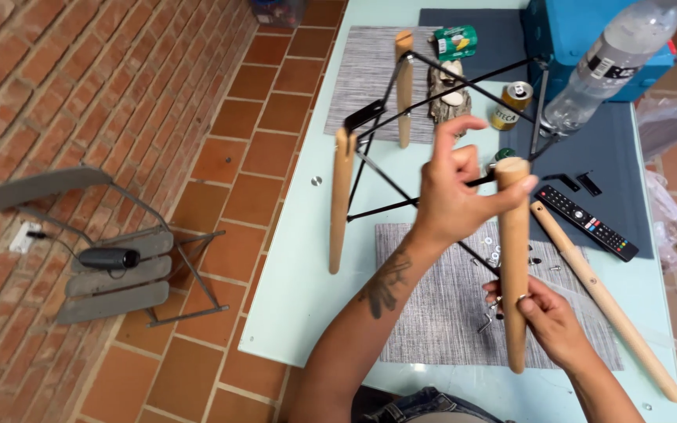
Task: The person assembles a small table by attaching wooden legs to a black metal frame using screws and an Allen key. They insert the legs into the frame, align the holes, and tighten the fasteners to secure the structure.
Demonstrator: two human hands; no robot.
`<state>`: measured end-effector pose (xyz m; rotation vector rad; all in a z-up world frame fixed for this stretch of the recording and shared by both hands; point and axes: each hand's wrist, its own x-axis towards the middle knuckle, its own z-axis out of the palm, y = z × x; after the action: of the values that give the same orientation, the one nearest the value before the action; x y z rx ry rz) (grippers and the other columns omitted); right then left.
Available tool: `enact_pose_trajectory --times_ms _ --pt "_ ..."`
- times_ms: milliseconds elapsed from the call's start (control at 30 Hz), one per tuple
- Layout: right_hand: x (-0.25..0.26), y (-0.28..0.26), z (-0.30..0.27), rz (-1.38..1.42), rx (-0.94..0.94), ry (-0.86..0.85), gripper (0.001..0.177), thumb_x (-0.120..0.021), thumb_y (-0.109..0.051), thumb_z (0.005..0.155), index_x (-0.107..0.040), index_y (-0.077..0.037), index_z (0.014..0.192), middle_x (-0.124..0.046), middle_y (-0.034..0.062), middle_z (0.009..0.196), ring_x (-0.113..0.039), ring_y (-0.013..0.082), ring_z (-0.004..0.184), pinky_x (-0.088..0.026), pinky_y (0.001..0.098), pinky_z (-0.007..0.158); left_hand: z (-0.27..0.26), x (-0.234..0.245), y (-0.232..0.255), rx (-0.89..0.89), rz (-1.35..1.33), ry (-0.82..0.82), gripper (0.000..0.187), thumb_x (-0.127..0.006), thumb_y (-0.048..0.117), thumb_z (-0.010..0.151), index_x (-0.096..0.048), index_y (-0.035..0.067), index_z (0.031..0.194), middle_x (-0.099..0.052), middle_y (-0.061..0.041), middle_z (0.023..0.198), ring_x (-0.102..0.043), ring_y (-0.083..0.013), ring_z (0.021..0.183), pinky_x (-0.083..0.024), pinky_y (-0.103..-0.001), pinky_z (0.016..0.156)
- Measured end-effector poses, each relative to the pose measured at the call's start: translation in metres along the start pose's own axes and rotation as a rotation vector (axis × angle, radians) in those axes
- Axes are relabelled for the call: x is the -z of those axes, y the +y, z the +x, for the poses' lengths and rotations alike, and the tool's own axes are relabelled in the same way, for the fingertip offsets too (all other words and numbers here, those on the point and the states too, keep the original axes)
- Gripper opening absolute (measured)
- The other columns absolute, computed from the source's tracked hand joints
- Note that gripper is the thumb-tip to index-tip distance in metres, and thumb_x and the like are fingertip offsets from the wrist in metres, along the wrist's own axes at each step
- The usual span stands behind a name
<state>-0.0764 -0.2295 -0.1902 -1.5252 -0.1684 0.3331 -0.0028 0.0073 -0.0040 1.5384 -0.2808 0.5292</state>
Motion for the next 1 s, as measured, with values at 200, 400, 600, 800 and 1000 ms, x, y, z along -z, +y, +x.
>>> enact_pose_trajectory --times_ms 200,400,600,800,1000 --pt "-0.025 -0.003 -0.005 0.07 -0.024 0.002 0.059 -0.066 -0.041 0.084 -0.075 0.007 0.118 -0.081 0.0166 0.103 -0.067 0.0212 0.094 -0.049 0.0323 0.083 -0.005 0.013 0.0 0.074 -0.042 -0.01 0.065 -0.084 0.024 0.076 -0.045 0.016 0.128 -0.028 0.011 0.064 -0.024 -0.0025 0.059 -0.016 -0.021 0.052" --pt "-0.049 -0.009 -0.007 0.229 -0.07 -0.013 0.059 -0.068 -0.025 0.083 -0.068 0.007 0.134 -0.082 0.0224 0.108 -0.077 0.0268 0.086 -0.061 0.0368 0.083 -0.012 0.028 -0.004 0.049 -0.07 -0.038 0.063 -0.08 0.017 0.082 -0.042 0.012 0.131 -0.025 0.009 0.068 -0.021 -0.0015 0.059 -0.017 -0.018 0.049" --pt "-0.061 -0.008 -0.009 0.339 -0.064 -0.089 0.06 -0.069 -0.023 0.084 -0.064 0.005 0.138 -0.078 0.0209 0.125 -0.08 0.0312 0.094 -0.067 0.0456 0.092 -0.026 0.037 -0.003 0.0 0.139 0.001 0.067 -0.078 0.037 0.082 -0.042 0.009 0.131 -0.024 0.006 0.067 -0.025 -0.0065 0.061 -0.03 -0.02 0.054" --pt "-0.067 -0.009 -0.008 0.278 -0.033 -0.099 0.06 -0.069 -0.025 0.086 -0.064 0.003 0.139 -0.079 0.0184 0.12 -0.078 0.0253 0.087 -0.065 0.0387 0.086 -0.046 0.048 -0.002 -0.118 0.3 0.054 0.082 -0.078 0.055 0.079 -0.042 0.007 0.134 -0.04 0.0 0.079 -0.058 -0.0179 0.083 -0.051 -0.035 0.091" --pt "-0.074 0.001 -0.006 0.254 -0.028 -0.089 0.058 -0.069 -0.022 0.086 -0.064 0.003 0.138 -0.08 0.0174 0.113 -0.08 0.0271 0.09 -0.063 0.0374 0.087 -0.162 0.025 -0.049 0.125 0.302 0.517 0.079 -0.062 0.074 0.083 -0.046 0.01 0.126 -0.046 -0.006 0.121 -0.047 -0.0218 0.118 -0.037 -0.038 0.107"
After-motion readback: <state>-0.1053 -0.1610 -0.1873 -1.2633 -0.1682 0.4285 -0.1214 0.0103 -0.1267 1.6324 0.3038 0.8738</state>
